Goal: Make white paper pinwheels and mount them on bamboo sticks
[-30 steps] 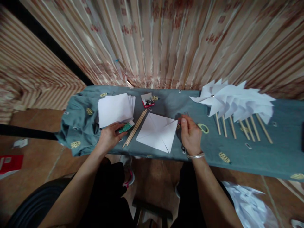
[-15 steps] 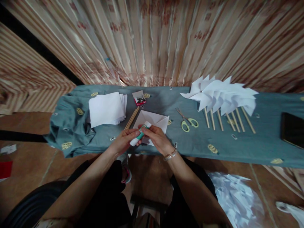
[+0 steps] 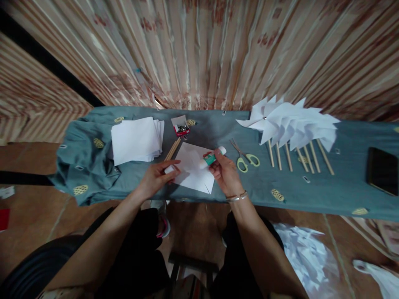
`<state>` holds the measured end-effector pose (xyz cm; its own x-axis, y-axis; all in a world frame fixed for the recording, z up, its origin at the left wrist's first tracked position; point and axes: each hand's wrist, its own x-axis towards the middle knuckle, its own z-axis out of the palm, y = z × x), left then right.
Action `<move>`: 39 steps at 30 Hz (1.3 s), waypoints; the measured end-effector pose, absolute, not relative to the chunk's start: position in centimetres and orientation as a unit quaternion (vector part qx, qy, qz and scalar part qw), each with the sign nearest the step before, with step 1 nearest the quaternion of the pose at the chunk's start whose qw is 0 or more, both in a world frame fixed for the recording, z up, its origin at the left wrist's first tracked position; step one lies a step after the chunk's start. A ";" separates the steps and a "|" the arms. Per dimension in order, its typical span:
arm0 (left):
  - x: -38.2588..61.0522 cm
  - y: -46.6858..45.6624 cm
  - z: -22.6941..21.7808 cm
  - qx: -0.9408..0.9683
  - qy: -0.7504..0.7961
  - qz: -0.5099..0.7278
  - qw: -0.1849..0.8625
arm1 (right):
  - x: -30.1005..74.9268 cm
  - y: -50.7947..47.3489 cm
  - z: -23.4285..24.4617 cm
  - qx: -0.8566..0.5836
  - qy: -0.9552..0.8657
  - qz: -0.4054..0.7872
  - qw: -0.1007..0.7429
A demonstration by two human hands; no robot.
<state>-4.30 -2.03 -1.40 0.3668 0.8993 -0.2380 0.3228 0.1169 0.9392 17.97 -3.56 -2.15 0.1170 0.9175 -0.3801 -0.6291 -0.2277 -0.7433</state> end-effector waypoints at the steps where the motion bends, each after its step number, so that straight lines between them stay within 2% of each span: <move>1: -5.2 -1.5 -1.4 0.656 0.527 0.276 0.464 | 18.3 -3.4 -2.2 -0.448 -0.149 0.640 0.606; 4: -7.6 -0.3 -1.5 0.749 0.558 0.226 0.276 | 18.8 -3.1 -2.3 -0.454 -0.128 0.643 0.603; 8: -9.0 0.1 -2.2 0.781 0.566 0.178 0.193 | 18.7 -3.3 -2.4 -0.460 -0.142 0.650 0.588; 16: -9.8 -0.2 -2.2 0.777 0.556 0.213 0.206 | 18.4 -3.6 -2.5 -0.452 -0.168 0.663 0.573; 21: -9.8 0.0 -2.2 0.796 0.533 0.243 0.151 | 18.2 -3.7 -2.5 -0.442 -0.168 0.660 0.583; 26: -9.5 -0.1 -2.2 0.812 0.522 0.217 0.145 | 17.9 -3.9 -2.2 -0.450 -0.151 0.651 0.593; 30: -8.5 -0.9 -1.2 0.810 0.516 0.254 0.114 | 17.9 -4.1 -2.2 -0.451 -0.162 0.651 0.589; 33: -6.4 -2.1 -1.1 0.833 0.464 0.264 0.146 | 17.9 -4.1 -2.4 -0.453 -0.179 0.645 0.589; 39: -2.0 -4.5 -2.7 0.883 0.387 0.190 0.186 | 17.8 -4.1 -2.2 -0.482 -0.209 0.614 0.590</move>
